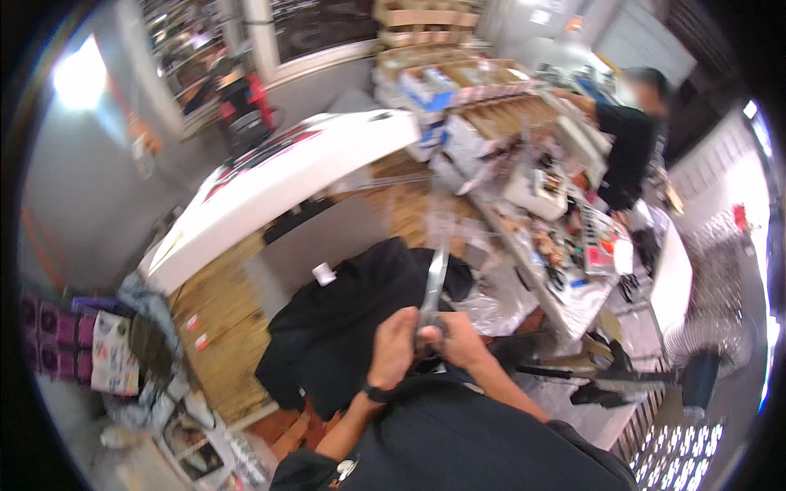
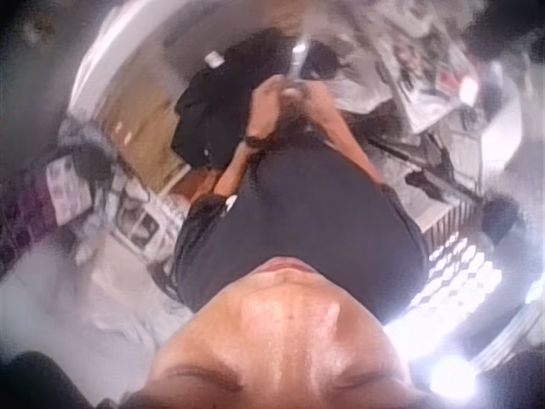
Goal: The person lays a black sweatshirt on a wooden table and smooths it out. They use scissors to cut the tag off the sweatshirt. The person then cuts a piece of paper and places it into a cardboard organizer box.
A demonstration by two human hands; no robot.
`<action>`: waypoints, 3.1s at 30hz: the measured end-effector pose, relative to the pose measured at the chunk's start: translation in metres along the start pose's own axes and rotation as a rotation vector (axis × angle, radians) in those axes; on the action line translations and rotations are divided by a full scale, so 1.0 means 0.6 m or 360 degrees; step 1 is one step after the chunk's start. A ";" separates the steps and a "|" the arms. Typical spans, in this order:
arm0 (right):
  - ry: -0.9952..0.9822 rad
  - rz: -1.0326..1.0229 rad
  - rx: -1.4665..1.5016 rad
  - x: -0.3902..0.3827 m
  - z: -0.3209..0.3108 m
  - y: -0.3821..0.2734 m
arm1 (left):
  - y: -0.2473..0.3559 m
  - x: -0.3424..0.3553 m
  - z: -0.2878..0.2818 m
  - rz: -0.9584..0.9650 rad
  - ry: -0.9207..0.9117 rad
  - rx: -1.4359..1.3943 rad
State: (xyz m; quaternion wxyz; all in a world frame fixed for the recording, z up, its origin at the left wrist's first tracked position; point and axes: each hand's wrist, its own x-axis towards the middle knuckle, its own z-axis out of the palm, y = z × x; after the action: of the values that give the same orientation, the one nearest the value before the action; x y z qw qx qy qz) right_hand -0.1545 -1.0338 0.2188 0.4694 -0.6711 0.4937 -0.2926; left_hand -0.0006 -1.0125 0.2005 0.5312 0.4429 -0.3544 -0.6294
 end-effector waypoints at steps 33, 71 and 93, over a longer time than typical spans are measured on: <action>0.0370 -0.0007 -0.0008 0.046 0.002 -0.052 | 0.029 0.046 -0.049 0.0247 0.0265 0.0433; 0.0245 -0.0365 -0.0063 0.081 0.034 -0.003 | -0.002 0.027 -0.062 0.0273 0.0583 0.0240; 0.0069 0.0345 0.0499 0.076 0.026 -0.004 | 0.013 0.046 -0.047 0.0518 0.0624 0.0543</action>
State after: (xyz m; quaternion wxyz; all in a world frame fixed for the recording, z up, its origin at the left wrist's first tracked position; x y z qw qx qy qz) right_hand -0.1245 -1.0709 0.2117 0.5863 -0.5260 0.5215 -0.3280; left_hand 0.0276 -1.0403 0.1925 0.6011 0.5763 -0.4119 -0.3700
